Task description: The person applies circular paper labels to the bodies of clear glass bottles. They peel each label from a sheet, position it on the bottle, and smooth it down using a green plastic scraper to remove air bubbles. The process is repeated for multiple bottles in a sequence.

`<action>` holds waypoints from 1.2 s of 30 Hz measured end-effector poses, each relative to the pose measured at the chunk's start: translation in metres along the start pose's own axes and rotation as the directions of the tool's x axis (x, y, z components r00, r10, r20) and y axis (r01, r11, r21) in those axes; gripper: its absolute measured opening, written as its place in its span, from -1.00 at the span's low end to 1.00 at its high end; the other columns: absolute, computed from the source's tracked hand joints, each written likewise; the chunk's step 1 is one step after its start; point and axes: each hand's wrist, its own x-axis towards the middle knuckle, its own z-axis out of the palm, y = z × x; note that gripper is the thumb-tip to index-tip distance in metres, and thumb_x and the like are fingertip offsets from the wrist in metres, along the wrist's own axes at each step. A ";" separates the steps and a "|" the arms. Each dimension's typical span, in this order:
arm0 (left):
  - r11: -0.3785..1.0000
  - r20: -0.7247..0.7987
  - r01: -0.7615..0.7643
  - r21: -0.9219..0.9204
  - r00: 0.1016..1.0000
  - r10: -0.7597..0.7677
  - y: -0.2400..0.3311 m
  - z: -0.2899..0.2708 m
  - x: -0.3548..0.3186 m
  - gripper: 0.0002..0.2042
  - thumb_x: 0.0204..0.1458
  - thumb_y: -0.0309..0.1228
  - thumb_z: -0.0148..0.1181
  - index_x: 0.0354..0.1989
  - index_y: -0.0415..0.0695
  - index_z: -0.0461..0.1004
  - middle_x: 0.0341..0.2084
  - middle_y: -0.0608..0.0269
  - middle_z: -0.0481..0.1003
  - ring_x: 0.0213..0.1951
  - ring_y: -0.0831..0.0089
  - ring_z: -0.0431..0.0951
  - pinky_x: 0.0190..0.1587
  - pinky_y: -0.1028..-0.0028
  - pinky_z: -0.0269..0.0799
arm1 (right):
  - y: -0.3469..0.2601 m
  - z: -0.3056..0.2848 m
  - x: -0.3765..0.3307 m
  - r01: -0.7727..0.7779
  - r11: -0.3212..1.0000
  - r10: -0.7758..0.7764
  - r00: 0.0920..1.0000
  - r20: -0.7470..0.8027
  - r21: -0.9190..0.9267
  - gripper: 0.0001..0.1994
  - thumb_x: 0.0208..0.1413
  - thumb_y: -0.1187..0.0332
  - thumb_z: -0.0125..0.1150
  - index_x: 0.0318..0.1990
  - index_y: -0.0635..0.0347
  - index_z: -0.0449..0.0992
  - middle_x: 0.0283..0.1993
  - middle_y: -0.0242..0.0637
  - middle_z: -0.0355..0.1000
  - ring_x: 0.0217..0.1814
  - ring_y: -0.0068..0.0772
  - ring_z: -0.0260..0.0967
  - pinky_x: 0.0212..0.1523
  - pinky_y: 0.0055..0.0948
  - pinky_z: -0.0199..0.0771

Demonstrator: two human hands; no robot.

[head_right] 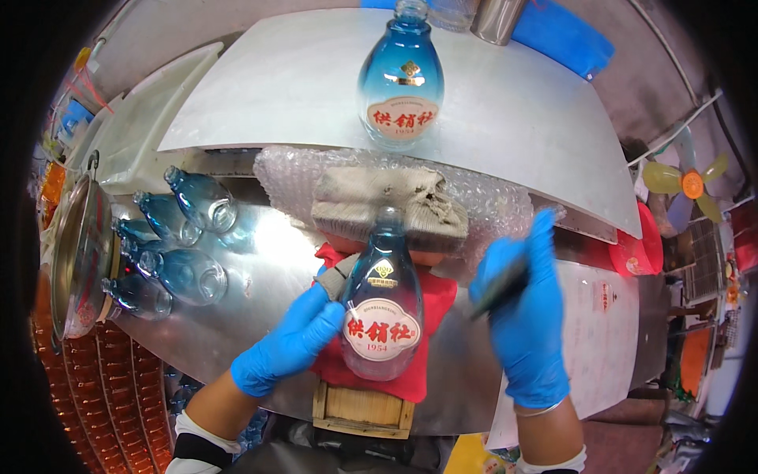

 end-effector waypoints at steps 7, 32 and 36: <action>0.994 0.025 -0.031 0.104 0.999 0.029 0.003 0.002 0.006 -0.24 0.04 -0.07 0.05 0.27 -0.33 -0.10 0.17 -0.08 0.13 0.24 0.21 0.05 0.27 0.30 -0.14 | 0.046 0.029 -0.023 -0.165 0.815 0.116 0.986 -0.123 -0.556 -0.32 -0.23 0.46 0.42 0.10 0.17 0.18 -0.17 -0.40 0.28 -0.33 -0.69 0.26 -0.37 -0.73 0.31; 0.998 -0.007 0.028 -0.051 1.000 -0.029 -0.019 0.003 0.003 -0.16 0.02 0.13 -0.04 0.31 -0.15 -0.22 0.18 0.06 0.13 0.16 0.27 0.23 0.18 0.32 0.18 | 0.063 0.022 -0.027 -0.192 0.943 0.180 0.981 -0.069 -0.273 -0.27 -0.05 0.25 0.28 0.25 0.33 0.07 0.21 -0.23 0.16 0.21 -0.43 0.11 0.22 -0.46 0.06; 0.989 -0.042 0.046 -0.140 0.998 -0.053 -0.022 0.006 0.001 -0.15 0.01 0.15 -0.04 0.31 -0.14 -0.22 0.17 0.06 0.15 0.17 0.27 0.23 0.18 0.33 0.17 | 0.065 0.011 -0.028 -0.183 0.938 0.175 0.983 -0.056 -0.295 -0.28 -0.02 0.20 0.25 0.24 0.33 0.09 0.22 -0.20 0.16 0.24 -0.41 0.09 0.23 -0.45 0.06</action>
